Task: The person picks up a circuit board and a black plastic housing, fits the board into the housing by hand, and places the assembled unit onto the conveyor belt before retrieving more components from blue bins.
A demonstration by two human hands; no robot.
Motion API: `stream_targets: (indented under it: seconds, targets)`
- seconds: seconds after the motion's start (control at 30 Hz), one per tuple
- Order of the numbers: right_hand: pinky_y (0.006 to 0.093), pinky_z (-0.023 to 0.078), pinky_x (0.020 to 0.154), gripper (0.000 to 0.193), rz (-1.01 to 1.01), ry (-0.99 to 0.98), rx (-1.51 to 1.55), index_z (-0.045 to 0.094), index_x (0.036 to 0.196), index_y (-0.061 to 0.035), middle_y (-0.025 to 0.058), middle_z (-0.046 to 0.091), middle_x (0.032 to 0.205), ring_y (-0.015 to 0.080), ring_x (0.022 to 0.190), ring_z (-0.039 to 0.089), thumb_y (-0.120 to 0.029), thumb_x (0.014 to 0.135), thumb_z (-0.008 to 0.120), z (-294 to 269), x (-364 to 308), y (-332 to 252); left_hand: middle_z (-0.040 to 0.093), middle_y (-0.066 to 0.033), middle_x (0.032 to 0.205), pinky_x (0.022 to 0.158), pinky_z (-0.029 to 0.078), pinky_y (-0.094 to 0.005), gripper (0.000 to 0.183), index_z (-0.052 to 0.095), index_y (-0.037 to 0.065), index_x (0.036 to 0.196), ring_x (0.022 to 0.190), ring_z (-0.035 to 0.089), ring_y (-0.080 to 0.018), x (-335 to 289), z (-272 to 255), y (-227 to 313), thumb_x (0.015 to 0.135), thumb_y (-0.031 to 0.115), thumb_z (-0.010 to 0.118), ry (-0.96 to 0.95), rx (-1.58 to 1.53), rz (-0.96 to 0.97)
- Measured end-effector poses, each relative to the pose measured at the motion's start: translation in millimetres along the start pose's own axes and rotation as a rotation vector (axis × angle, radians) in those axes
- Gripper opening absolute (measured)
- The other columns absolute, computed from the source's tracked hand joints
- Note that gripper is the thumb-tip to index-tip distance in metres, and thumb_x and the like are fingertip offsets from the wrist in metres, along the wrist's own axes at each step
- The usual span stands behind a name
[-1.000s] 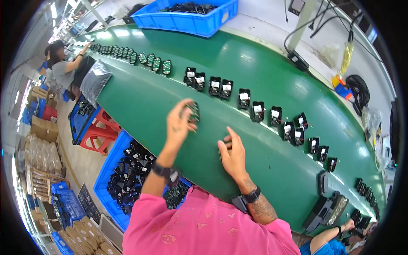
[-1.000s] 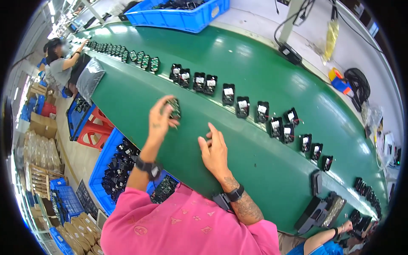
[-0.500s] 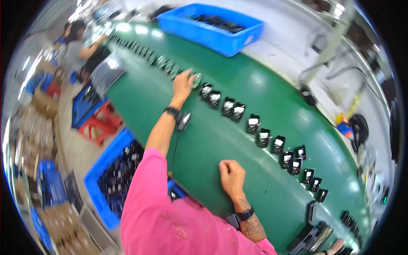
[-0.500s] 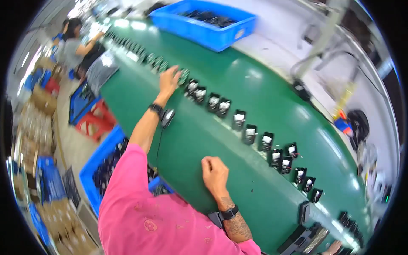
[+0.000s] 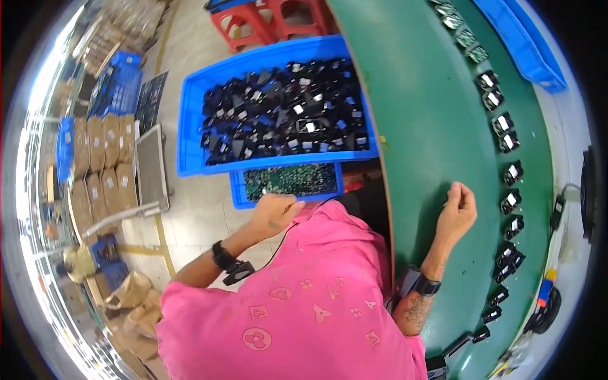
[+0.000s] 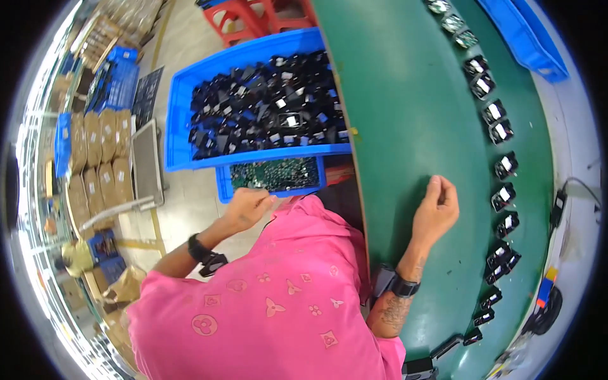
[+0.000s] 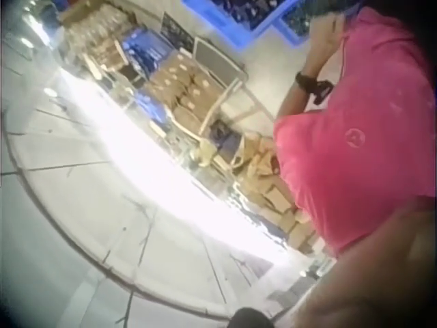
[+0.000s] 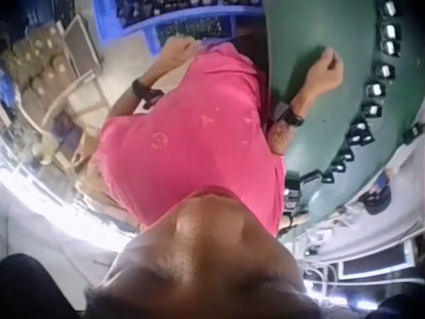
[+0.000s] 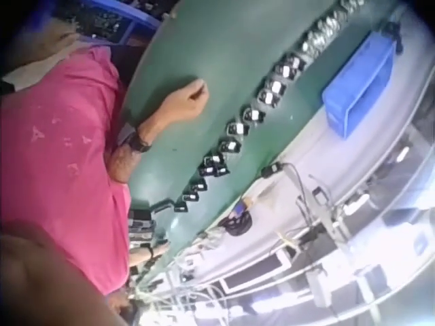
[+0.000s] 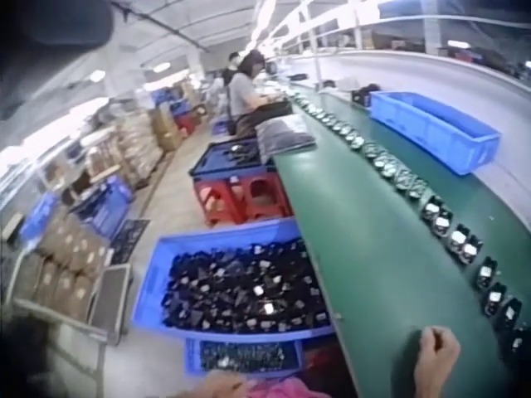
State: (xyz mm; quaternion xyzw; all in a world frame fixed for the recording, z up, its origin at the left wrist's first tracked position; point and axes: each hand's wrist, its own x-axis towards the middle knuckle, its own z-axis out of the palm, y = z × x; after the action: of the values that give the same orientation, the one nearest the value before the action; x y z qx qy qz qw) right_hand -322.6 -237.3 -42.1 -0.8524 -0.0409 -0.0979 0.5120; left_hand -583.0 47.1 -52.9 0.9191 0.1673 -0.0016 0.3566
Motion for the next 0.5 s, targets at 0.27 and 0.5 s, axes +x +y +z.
stream_targets:
  seconds: [0.27, 0.5]
  targets:
    - [0.0183, 0.040, 0.062, 0.016, -0.012, -0.203, 0.082, 0.070, 0.100, 0.0017, -0.0007, 0.063, 0.080, 0.0042, 0.070, 0.052, -0.012, 0.098, 0.062, 20.7, -35.5, -38.5, 0.059, -0.0157, 0.124, 0.093, 0.050, -0.0464, 0.037, 0.061, 0.008, 0.118, 0.113, 0.057, -0.0373, -47.1, 69.2, -223.6, 0.089, 0.030, 0.066, 0.077, 0.388, -0.230]
    - [0.0253, 0.049, 0.066, 0.017, -0.143, -0.964, 0.070, 0.068, 0.104, 0.0019, 0.0063, 0.068, 0.084, 0.0097, 0.074, 0.061, -0.011, 0.094, 0.064, 100.3, -122.1, -97.9, 0.046, -0.0079, 0.148, 0.113, 0.036, -0.0449, 0.057, 0.048, 0.015, 0.143, 0.138, 0.040, -0.0315, 27.7, 60.0, -222.2, 0.092, 0.037, 0.062, -0.396, 0.418, 0.217]
